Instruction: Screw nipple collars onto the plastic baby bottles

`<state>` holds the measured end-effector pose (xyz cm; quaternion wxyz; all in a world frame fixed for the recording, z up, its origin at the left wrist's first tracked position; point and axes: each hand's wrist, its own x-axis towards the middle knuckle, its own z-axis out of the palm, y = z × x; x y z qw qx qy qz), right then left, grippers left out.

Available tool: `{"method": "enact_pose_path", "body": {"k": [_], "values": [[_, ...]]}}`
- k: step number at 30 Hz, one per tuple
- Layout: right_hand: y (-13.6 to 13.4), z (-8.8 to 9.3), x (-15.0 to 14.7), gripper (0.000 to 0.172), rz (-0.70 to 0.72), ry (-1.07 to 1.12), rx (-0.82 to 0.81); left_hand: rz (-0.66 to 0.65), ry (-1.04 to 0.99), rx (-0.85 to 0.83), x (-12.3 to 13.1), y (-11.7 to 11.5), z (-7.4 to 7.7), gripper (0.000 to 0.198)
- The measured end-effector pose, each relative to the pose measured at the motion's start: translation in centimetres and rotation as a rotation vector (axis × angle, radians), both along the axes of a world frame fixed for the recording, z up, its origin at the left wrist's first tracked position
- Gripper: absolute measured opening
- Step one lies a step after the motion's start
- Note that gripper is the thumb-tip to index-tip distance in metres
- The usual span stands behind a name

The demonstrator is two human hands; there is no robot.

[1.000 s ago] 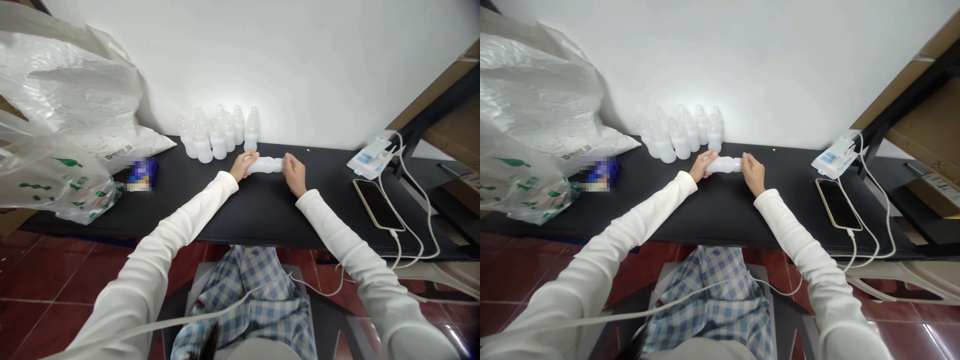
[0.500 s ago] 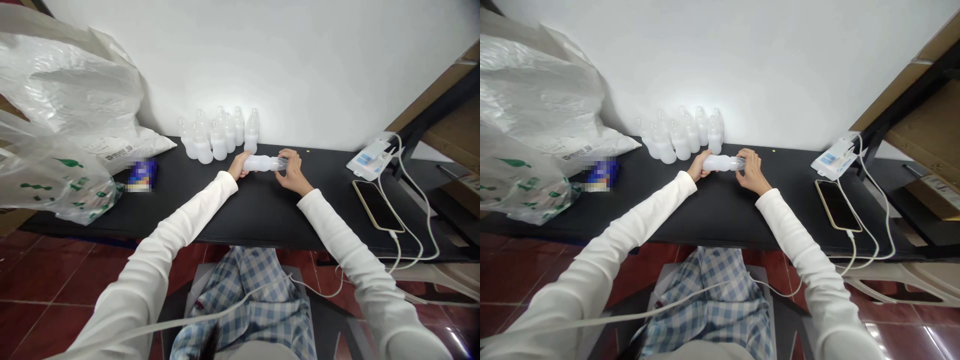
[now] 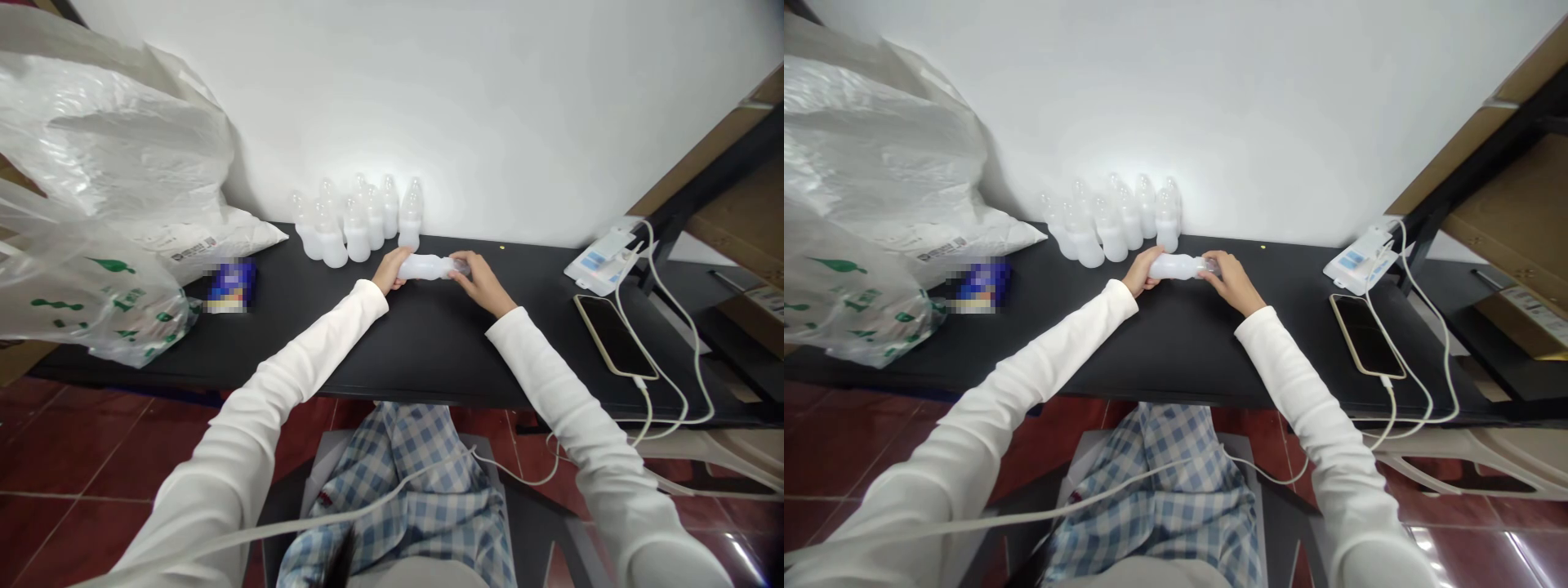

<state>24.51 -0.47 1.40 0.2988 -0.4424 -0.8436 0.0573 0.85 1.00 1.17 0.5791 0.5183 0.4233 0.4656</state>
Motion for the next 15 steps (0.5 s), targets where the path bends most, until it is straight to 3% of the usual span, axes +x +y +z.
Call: {"method": "enact_pose_path", "body": {"k": [2,5,11,15], "values": [[0.0,0.0,0.0,0.037,0.027,-0.003,0.098,-0.007,-0.01,-0.003,0.0,0.1,0.0,0.041],[0.0,0.0,0.2,0.024,-0.056,-0.083,0.219,-0.036,-0.021,-0.018,-0.2,0.1,0.2,0.046],[0.4,0.1,1.5,0.028,-0.331,-0.038,0.291,-0.001,-0.103,-0.06,-0.3,0.7,-0.4,0.054],[0.6,-0.2,1.6,0.041,-0.402,0.018,0.297,0.025,-0.102,0.088,-0.2,1.6,-1.8,0.054]]}}
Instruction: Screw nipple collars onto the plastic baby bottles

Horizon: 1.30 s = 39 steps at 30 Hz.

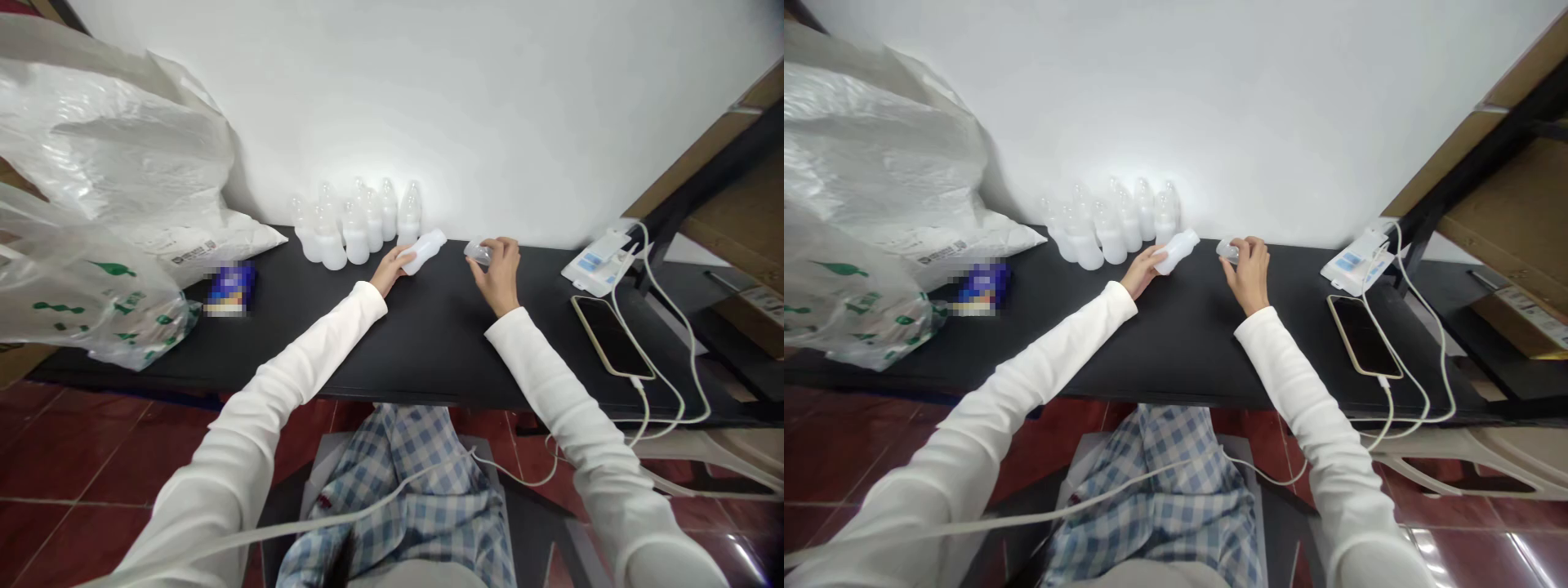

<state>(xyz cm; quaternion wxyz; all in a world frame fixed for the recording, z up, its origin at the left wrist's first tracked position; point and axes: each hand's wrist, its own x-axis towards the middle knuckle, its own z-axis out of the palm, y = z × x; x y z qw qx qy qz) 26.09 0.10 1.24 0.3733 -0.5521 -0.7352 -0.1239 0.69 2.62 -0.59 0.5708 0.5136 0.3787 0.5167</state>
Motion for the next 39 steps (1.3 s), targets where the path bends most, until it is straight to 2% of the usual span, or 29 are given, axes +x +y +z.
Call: {"method": "enact_pose_path", "body": {"k": [3,7,13,18,20,23,27,32,35,39], "values": [[0.0,-0.4,-0.5,0.05,-0.038,0.017,0.002,0.013,0.193,0.136,0.1,0.4,-0.9,0.065],[0.0,-0.7,-1.0,0.053,-0.059,0.058,0.008,0.032,0.471,0.267,0.3,0.5,-1.4,0.063],[-0.1,-0.6,-1.2,0.049,-0.059,0.16,0.019,0.127,0.562,0.365,2.0,-0.1,-0.9,0.049],[-0.3,-0.5,-1.3,0.045,-0.049,0.199,-0.011,0.275,0.723,0.411,4.8,-1.0,0.3,0.04],[-0.4,-0.5,-1.3,0.045,-0.043,0.195,-0.016,0.273,0.706,0.414,6.0,-1.2,0.5,0.039],[-0.3,-0.6,-1.4,0.043,-0.041,0.18,-0.014,0.271,0.738,0.431,7.5,-1.0,0.3,0.038],[-0.2,-0.8,-1.5,0.037,-0.04,0.172,0.007,0.388,0.904,0.461,8.5,0.4,-0.4,0.038],[-0.2,-0.8,-1.8,0.026,-0.062,0.156,-0.022,0.436,0.97,0.417,8.5,2.5,-0.8,0.043],[-0.2,-0.6,-1.7,0.021,-0.076,0.175,-0.042,0.432,0.955,0.375,8.2,2.6,-0.7,0.047],[-0.1,-0.8,-1.7,0.021,-0.07,0.257,-0.054,0.396,0.758,0.413,7.7,1.4,-0.6,0.026]]}}
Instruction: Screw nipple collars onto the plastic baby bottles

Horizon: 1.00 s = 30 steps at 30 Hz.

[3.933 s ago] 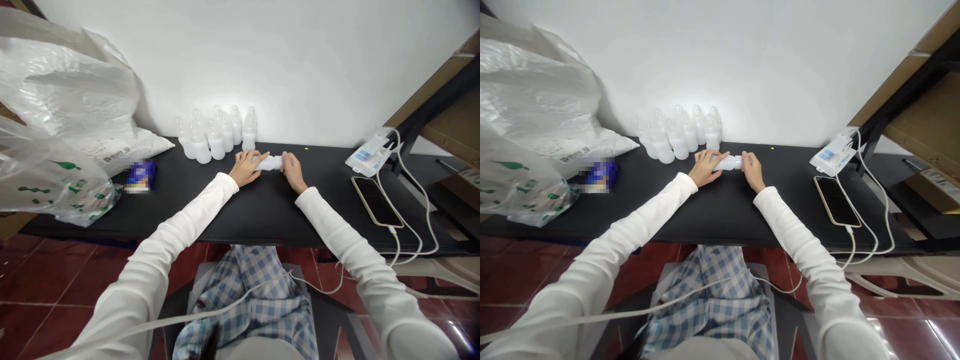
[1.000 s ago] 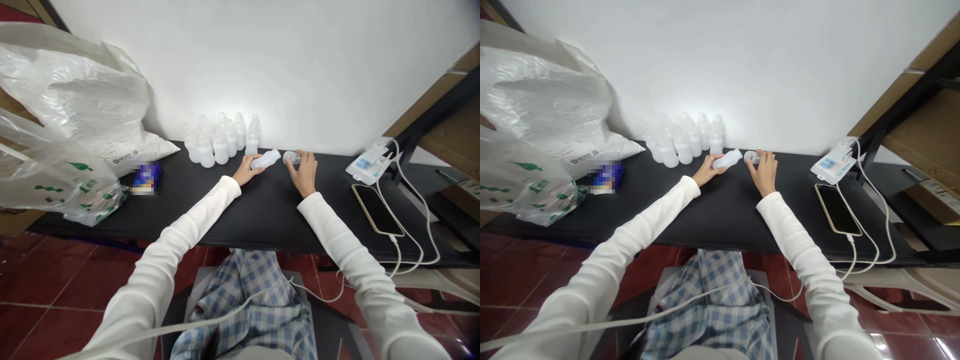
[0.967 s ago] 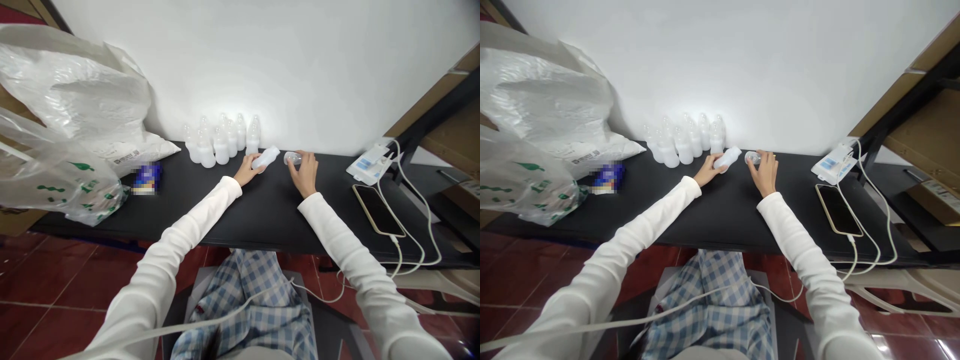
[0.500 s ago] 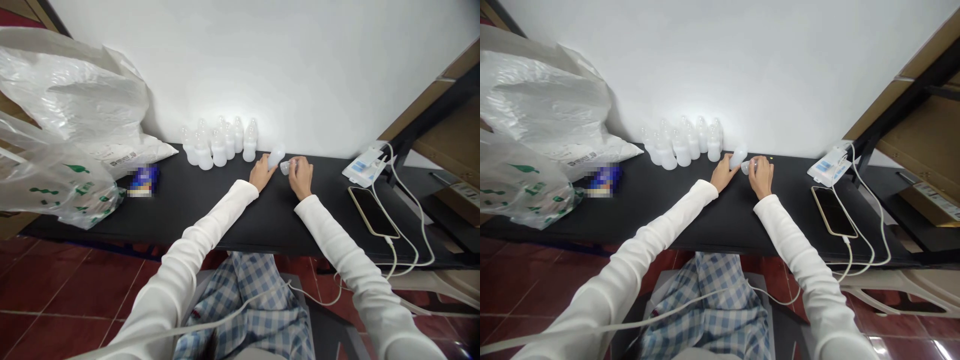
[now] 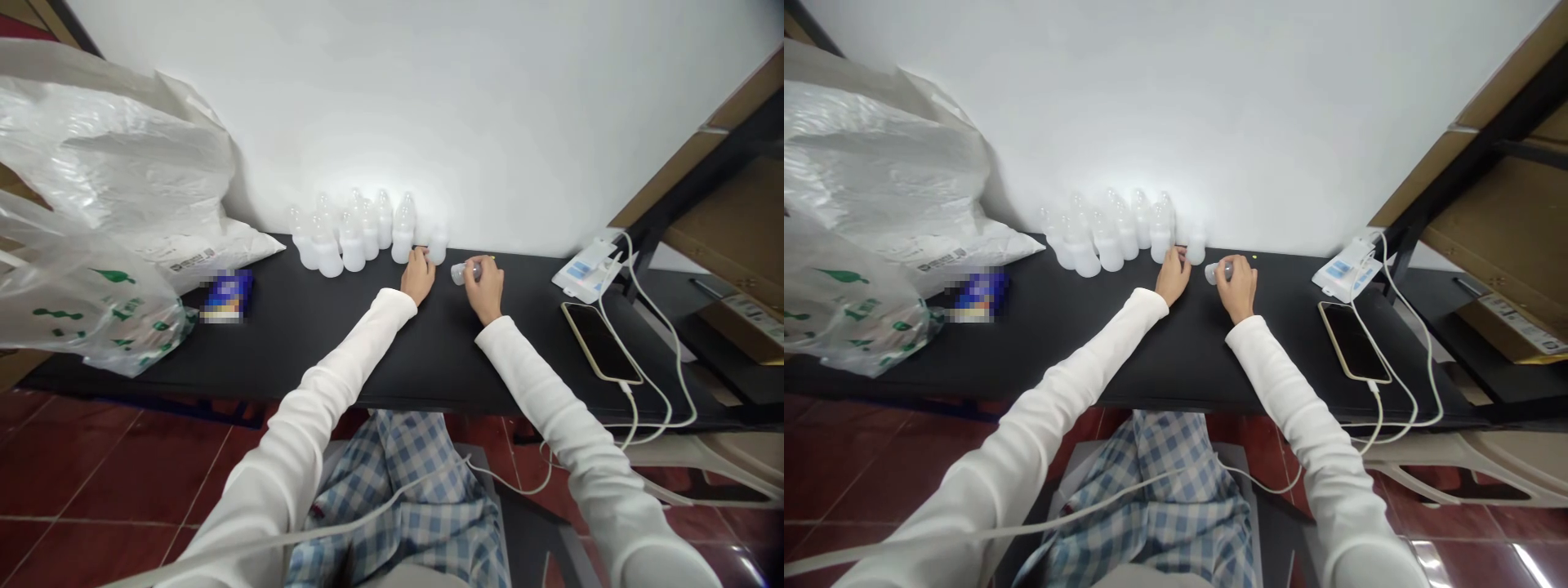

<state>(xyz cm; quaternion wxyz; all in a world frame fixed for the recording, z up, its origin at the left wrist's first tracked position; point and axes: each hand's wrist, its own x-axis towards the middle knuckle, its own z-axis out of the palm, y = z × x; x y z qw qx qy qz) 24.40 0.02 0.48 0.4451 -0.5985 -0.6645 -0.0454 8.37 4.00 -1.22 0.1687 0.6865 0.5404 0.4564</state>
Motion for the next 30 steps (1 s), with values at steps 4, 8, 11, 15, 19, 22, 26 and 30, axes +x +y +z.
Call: {"method": "enact_pose_path", "body": {"k": [4,8,11,15,19,22,26,30], "values": [[0.0,-0.4,-0.2,0.026,0.056,0.109,0.023,-0.278,-0.123,-0.053,0.0,-2.2,-0.1,0.02],[-0.5,-0.4,-0.8,0.033,0.091,0.216,0.002,-0.421,-0.387,-0.183,0.6,-3.9,0.1,0.02],[-0.9,-0.1,-1.2,0.036,0.071,0.23,-0.011,-0.414,-0.624,-0.265,0.9,-4.3,0.6,0.026],[-1.0,0.0,-1.3,0.042,0.068,0.282,-0.025,-0.473,-0.794,-0.392,0.9,-4.4,1.2,0.021],[-0.7,-0.1,-1.0,0.047,0.057,0.324,-0.077,-0.519,-0.804,-0.385,0.8,-4.6,1.4,0.013],[-0.8,0.0,-1.1,0.05,0.096,0.315,-0.123,-0.455,-0.82,-0.399,0.7,-4.7,1.5,0.015],[-1.1,0.2,-1.5,0.05,0.17,0.273,-0.174,-0.371,-0.868,-0.423,0.7,-4.8,1.7,0.021],[-1.2,0.4,-1.8,0.047,0.169,0.275,-0.174,-0.343,-0.899,-0.435,0.6,-4.8,2.0,0.026]]}}
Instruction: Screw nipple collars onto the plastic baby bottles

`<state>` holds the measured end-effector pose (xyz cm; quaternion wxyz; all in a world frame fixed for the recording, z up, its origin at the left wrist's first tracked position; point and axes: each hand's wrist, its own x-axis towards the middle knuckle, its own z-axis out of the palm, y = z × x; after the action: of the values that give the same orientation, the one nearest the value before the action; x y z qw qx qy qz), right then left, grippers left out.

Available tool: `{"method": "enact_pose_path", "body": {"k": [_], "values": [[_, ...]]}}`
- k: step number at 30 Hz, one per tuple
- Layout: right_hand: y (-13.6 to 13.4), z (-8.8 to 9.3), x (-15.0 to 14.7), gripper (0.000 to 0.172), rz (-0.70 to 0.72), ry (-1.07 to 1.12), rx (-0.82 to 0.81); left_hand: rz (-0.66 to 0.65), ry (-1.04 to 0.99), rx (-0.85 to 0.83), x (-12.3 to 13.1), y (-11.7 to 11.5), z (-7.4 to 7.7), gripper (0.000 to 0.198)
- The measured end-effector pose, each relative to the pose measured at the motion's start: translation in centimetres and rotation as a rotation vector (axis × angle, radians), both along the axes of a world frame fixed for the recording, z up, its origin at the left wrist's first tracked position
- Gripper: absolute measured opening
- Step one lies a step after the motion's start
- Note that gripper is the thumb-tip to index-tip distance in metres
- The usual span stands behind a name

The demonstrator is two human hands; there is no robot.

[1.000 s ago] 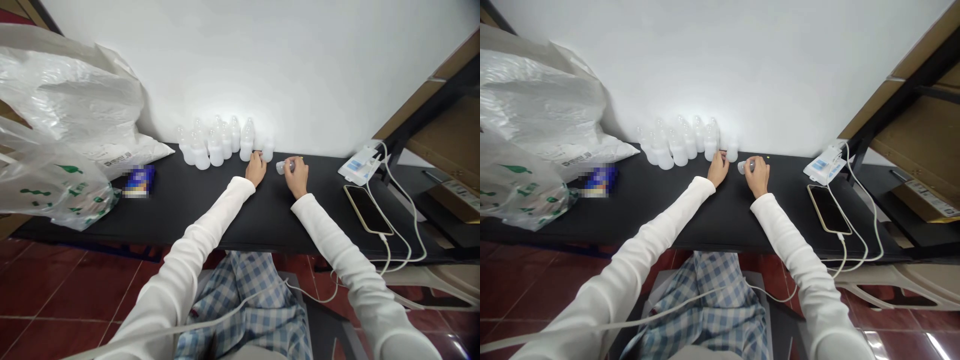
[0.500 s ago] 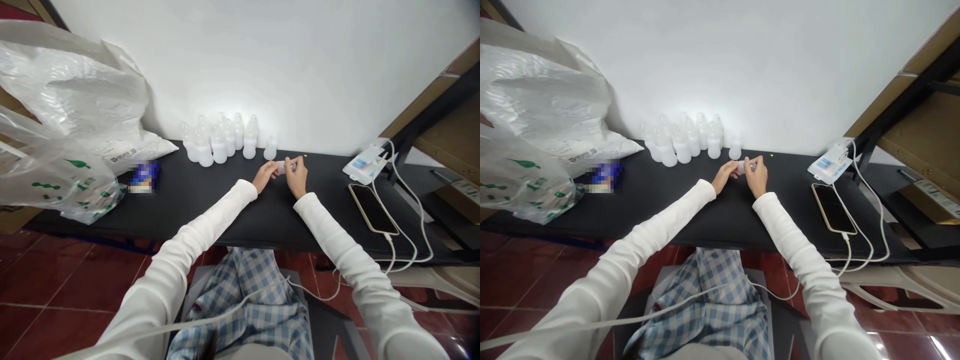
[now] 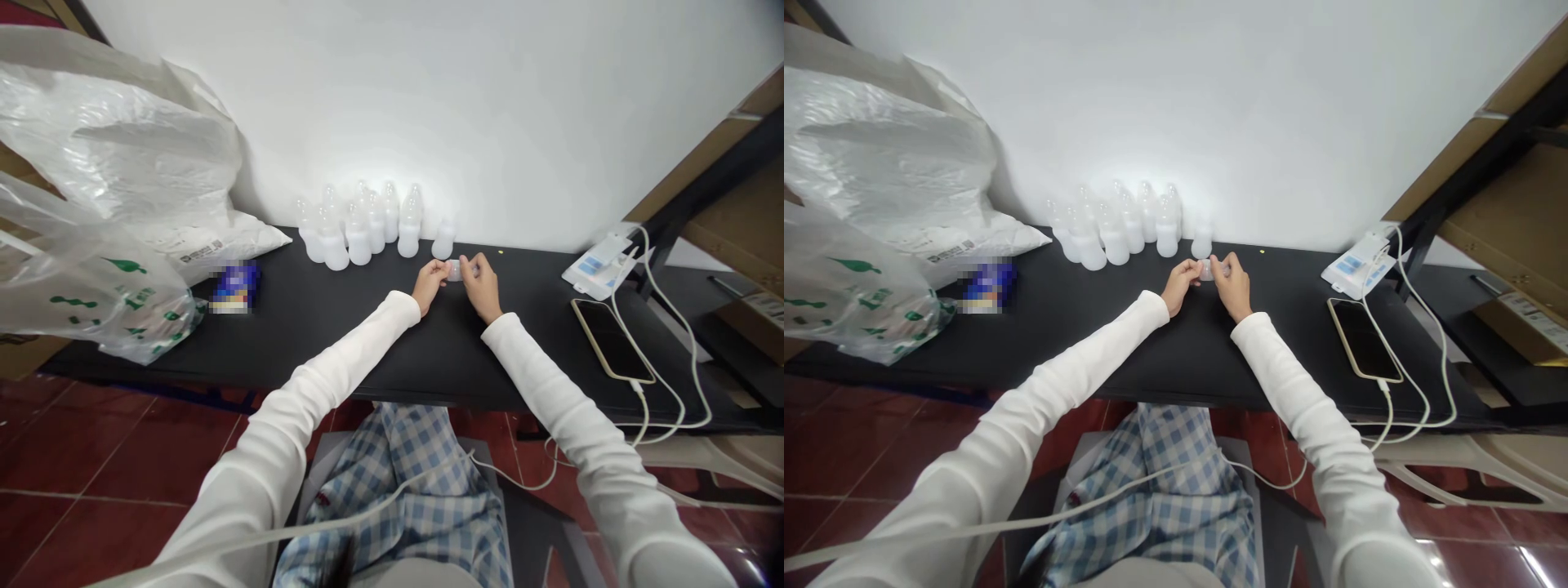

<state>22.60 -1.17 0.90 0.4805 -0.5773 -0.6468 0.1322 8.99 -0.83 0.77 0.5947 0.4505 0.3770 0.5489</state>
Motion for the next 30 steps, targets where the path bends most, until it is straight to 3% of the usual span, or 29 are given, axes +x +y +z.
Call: {"method": "enact_pose_path", "body": {"k": [9,16,20,26,30], "values": [[0.3,-0.2,0.4,0.04,0.268,0.03,-0.07,-0.021,-0.048,0.013,-0.9,0.6,0.1,0.032],[1.2,-0.6,1.4,0.048,0.355,-0.258,0.102,0.019,-0.052,-0.017,-1.1,1.4,-0.2,0.036],[1.4,-0.3,1.8,0.034,0.4,-0.417,0.223,-0.004,-0.075,-0.06,-1.2,1.8,-0.2,0.034],[1.1,0.6,2.0,0.025,0.482,-0.519,0.252,-0.068,-0.091,-0.135,-1.8,2.3,0.0,0.034],[0.6,0.5,1.7,0.028,0.407,-0.517,0.2,0.016,-0.065,-0.058,-1.5,1.7,-0.2,0.034]]}}
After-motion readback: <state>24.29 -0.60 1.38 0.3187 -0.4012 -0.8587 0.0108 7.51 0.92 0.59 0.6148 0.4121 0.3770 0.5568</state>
